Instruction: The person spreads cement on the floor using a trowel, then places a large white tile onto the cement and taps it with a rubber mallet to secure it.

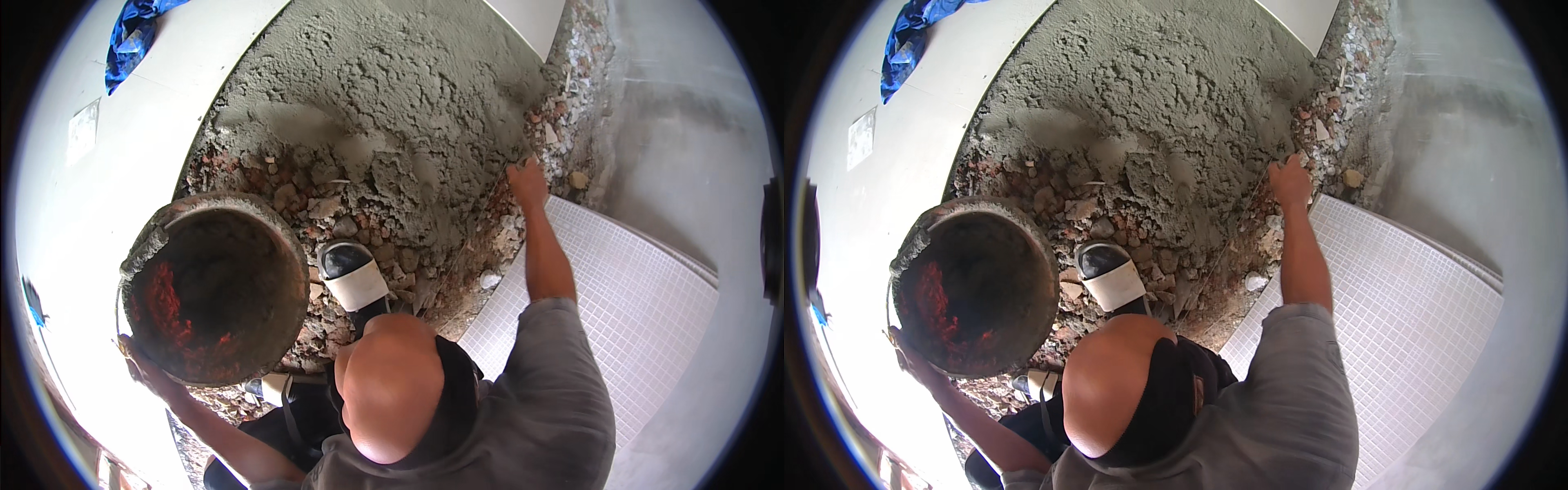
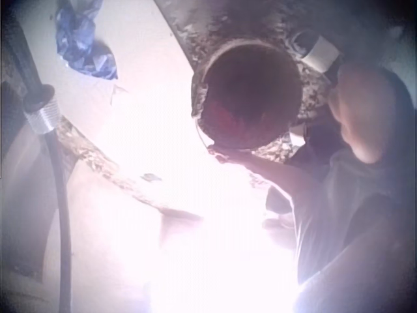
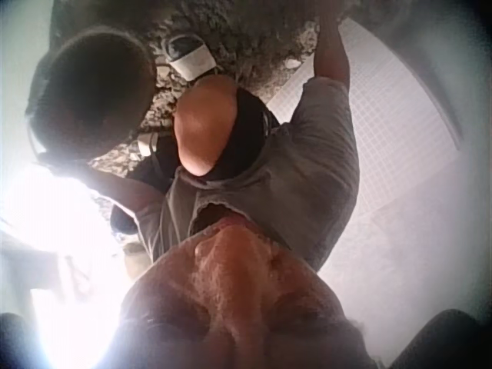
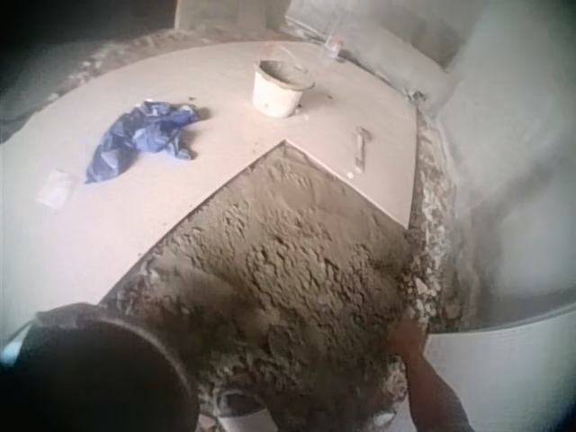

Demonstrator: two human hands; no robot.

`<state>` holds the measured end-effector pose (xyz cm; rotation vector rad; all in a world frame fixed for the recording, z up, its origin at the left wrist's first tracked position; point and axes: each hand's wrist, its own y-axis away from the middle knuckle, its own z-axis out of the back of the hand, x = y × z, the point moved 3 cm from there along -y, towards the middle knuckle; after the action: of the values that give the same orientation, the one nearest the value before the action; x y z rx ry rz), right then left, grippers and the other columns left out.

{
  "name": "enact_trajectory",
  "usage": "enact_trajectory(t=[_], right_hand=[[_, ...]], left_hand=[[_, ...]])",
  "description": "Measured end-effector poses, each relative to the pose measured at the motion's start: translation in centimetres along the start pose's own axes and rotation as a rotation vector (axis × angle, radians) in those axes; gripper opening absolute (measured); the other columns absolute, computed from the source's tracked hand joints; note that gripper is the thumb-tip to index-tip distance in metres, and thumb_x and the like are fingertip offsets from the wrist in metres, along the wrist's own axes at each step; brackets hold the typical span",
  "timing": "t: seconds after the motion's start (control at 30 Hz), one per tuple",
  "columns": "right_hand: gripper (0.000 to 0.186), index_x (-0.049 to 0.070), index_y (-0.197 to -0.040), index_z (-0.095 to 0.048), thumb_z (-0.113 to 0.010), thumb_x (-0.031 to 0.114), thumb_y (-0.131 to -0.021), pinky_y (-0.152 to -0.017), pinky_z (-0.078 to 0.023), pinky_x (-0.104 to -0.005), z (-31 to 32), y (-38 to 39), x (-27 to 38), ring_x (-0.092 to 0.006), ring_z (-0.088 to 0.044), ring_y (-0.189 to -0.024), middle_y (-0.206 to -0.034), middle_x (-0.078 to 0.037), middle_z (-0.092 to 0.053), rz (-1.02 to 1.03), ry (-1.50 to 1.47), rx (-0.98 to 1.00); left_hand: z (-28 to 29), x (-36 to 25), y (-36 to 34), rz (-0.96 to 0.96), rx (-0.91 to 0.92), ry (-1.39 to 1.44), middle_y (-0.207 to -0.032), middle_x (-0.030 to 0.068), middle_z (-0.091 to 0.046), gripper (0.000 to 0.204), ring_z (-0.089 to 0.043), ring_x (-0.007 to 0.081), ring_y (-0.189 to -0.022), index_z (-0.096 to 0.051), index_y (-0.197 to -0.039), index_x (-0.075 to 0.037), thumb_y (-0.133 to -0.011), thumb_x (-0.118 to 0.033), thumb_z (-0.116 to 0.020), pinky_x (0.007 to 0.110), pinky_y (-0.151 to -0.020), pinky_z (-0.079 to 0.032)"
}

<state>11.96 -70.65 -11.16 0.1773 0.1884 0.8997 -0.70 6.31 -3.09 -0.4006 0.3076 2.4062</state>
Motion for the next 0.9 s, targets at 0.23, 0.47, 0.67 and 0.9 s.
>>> enact_trajectory(t=[0.23, 0.47, 0.67, 0.9], right_hand=[[0.034, 0.005, -0.104, -0.057, -0.057, 0.032, -0.084, -0.08, -0.048, -0.0518, -7.8, 17.5, -1.8, -0.0427, -0.062, -0.09, -0.095, -0.025, -0.064, -0.126, -0.194, 0.288], [0.038, 0.0, -0.098, -0.058, -0.063, 0.034, -0.082, -0.075, -0.048, -0.0512, -9.1, 25.7, -4.7, -0.0438, -0.062, -0.086, -0.084, -0.026, -0.064, -0.127, -0.262, 0.393], [0.038, -0.003, -0.096, -0.058, -0.06, 0.033, -0.083, -0.073, -0.048, -0.0533, -10.6, 26.0, -4.5, -0.0454, -0.062, -0.084, -0.085, -0.029, -0.063, -0.066, -0.214, 0.303], [0.05, 0.004, -0.114, -0.055, -0.057, 0.044, -0.084, -0.074, -0.048, -0.0525, -7.8, 21.8, -7.4, -0.0447, -0.062, -0.085, -0.088, -0.029, -0.064, -0.145, -0.309, 0.187]], left_hand=[[0.3, -4.2, 1.1, 0.368, -0.056, 0.388, -0.135, 0.0175, -0.048, 0.064, -0.048, 0.0275, -0.122, -0.049, -0.133, -0.002, -0.091, -0.05, -0.048, 0.04, -0.104, -0.039], [0.6, -6.1, 0.8, 0.251, -0.076, 0.388, -0.127, 0.0174, -0.053, 0.065, -0.051, 0.0291, -0.116, -0.056, -0.126, 0.0, -0.088, -0.053, -0.051, 0.04, -0.1, -0.041], [0.4, -3.3, 0.4, 0.225, -0.057, 0.44, -0.126, 0.0186, -0.054, 0.065, -0.053, 0.029, -0.114, -0.055, -0.126, 0.0, -0.089, -0.053, -0.051, 0.04, -0.098, -0.042], [0.1, -1.3, -0.7, 0.096, -0.065, 0.209, -0.133, 0.0187, -0.051, 0.049, -0.052, 0.0333, -0.117, -0.043, -0.138, -0.004, -0.097, -0.032, -0.041, 0.042, -0.097, -0.043]])
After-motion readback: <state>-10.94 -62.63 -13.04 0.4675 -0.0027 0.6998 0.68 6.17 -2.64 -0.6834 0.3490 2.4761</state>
